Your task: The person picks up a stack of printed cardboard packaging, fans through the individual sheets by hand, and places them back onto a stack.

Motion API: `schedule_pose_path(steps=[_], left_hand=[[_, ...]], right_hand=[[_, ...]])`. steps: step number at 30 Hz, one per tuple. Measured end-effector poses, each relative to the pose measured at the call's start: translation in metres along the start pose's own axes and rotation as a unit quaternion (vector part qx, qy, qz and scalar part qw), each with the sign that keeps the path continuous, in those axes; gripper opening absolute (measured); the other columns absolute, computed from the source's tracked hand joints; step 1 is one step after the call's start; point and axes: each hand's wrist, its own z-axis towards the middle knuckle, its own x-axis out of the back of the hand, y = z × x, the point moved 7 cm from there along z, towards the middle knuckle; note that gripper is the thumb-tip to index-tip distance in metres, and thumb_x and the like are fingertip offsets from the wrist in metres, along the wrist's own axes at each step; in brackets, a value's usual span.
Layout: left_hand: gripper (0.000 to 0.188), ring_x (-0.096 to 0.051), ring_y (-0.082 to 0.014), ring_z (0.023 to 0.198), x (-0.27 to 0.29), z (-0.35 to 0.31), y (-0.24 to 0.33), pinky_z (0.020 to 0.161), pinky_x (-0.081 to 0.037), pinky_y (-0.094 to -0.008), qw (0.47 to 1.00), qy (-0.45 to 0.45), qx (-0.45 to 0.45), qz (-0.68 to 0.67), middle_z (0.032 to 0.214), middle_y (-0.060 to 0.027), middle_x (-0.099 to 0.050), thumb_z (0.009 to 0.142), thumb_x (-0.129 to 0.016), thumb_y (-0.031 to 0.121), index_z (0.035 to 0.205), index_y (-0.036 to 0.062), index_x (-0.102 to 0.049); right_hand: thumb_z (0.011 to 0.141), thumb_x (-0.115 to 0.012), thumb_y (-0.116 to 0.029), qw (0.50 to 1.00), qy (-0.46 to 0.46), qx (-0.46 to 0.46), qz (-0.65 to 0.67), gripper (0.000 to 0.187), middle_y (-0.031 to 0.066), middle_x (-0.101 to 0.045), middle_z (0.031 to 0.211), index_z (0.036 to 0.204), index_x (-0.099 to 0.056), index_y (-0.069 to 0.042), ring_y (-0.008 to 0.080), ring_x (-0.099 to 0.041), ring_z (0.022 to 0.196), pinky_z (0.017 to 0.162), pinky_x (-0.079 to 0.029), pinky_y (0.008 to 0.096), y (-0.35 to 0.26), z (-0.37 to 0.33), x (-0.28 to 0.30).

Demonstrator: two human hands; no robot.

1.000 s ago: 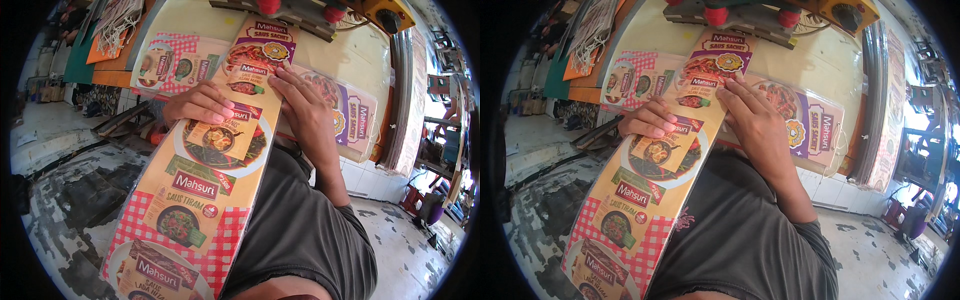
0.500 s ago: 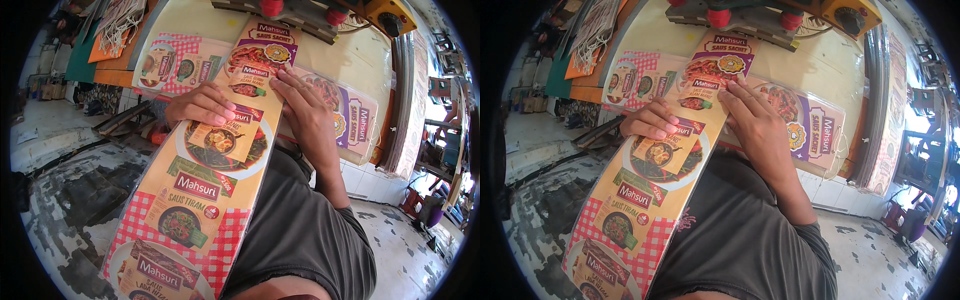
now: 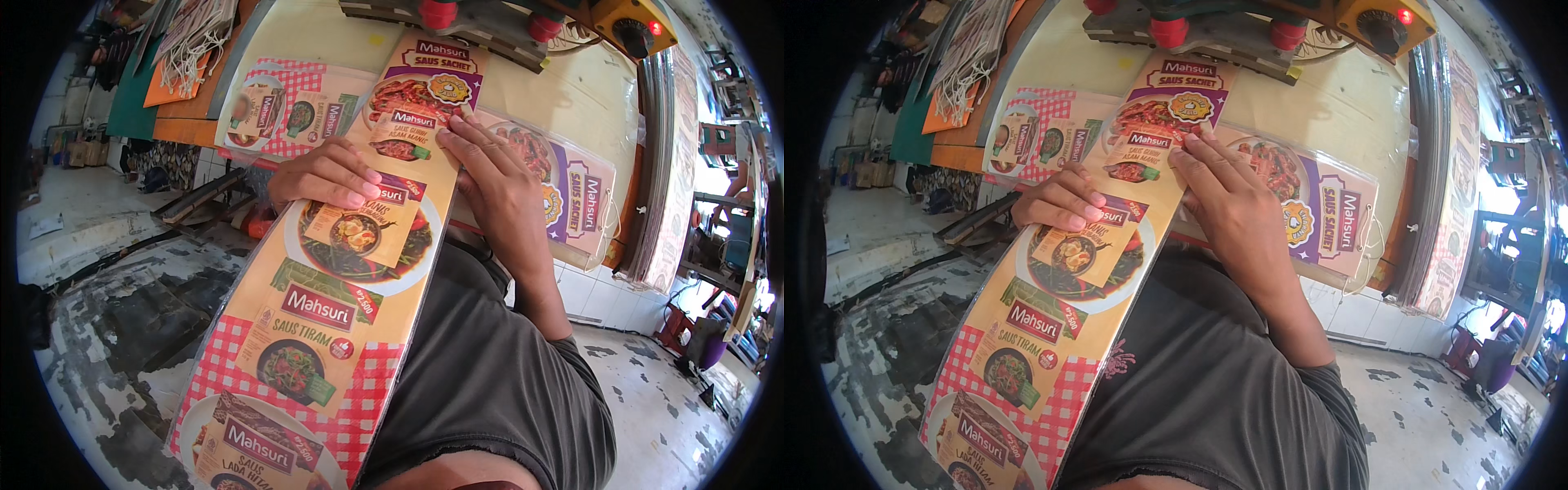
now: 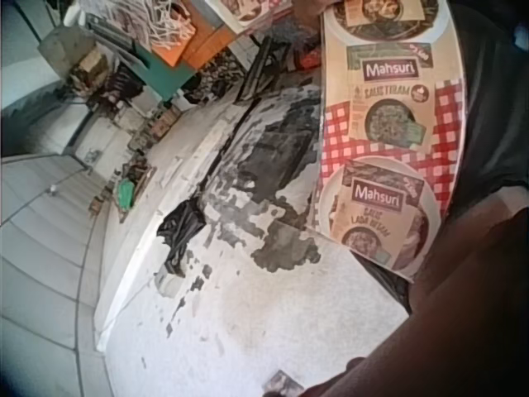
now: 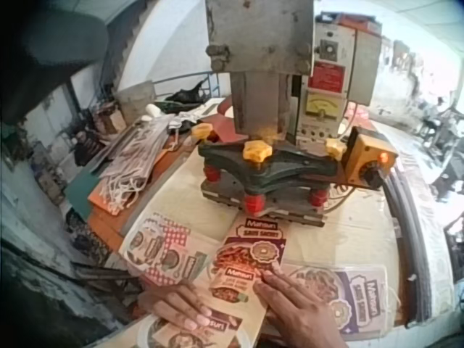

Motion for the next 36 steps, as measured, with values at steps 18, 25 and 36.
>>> schedule_pose_path(steps=[18,25,36], left_hand=[[0.028,-0.070,-0.0303,0.103,0.0007,0.0079,0.0053,0.089,-0.047,-0.0429,0.999,-0.026,0.025,-0.005,0.110,-0.0162,-0.072,0.093,-0.073,0.024,0.110,0.0031,-0.065],[0.028,-0.070,-0.0300,0.104,0.0001,0.0052,0.0033,0.090,-0.046,-0.0427,1.000,-0.021,0.012,-0.005,0.111,-0.0165,-0.072,0.093,-0.074,0.023,0.110,0.0027,-0.065],[0.027,-0.071,-0.0298,0.100,-0.0021,0.0044,0.0035,0.089,-0.047,-0.0423,1.000,0.017,0.013,0.005,0.106,-0.0154,-0.073,0.091,-0.076,0.022,0.106,0.0031,-0.066]], right_hand=[[0.079,-0.071,-0.005,1.000,-0.003,0.004,-0.004,0.048,0.0132,-0.063,0.133,0.126,-0.064,-0.007,0.0323,-0.056,0.129,0.102,-0.051,0.0431,0.0008,-0.0005,-0.0019],[0.079,-0.071,-0.004,1.000,-0.003,0.003,-0.001,0.047,0.0130,-0.063,0.133,0.126,-0.064,-0.007,0.0323,-0.057,0.129,0.101,-0.051,0.0428,0.0012,-0.0005,-0.0017],[0.080,-0.071,-0.004,1.000,-0.002,0.000,-0.005,0.046,0.0124,-0.064,0.132,0.126,-0.065,-0.008,0.0324,-0.057,0.129,0.101,-0.051,0.0434,0.0009,-0.0003,-0.0009]])
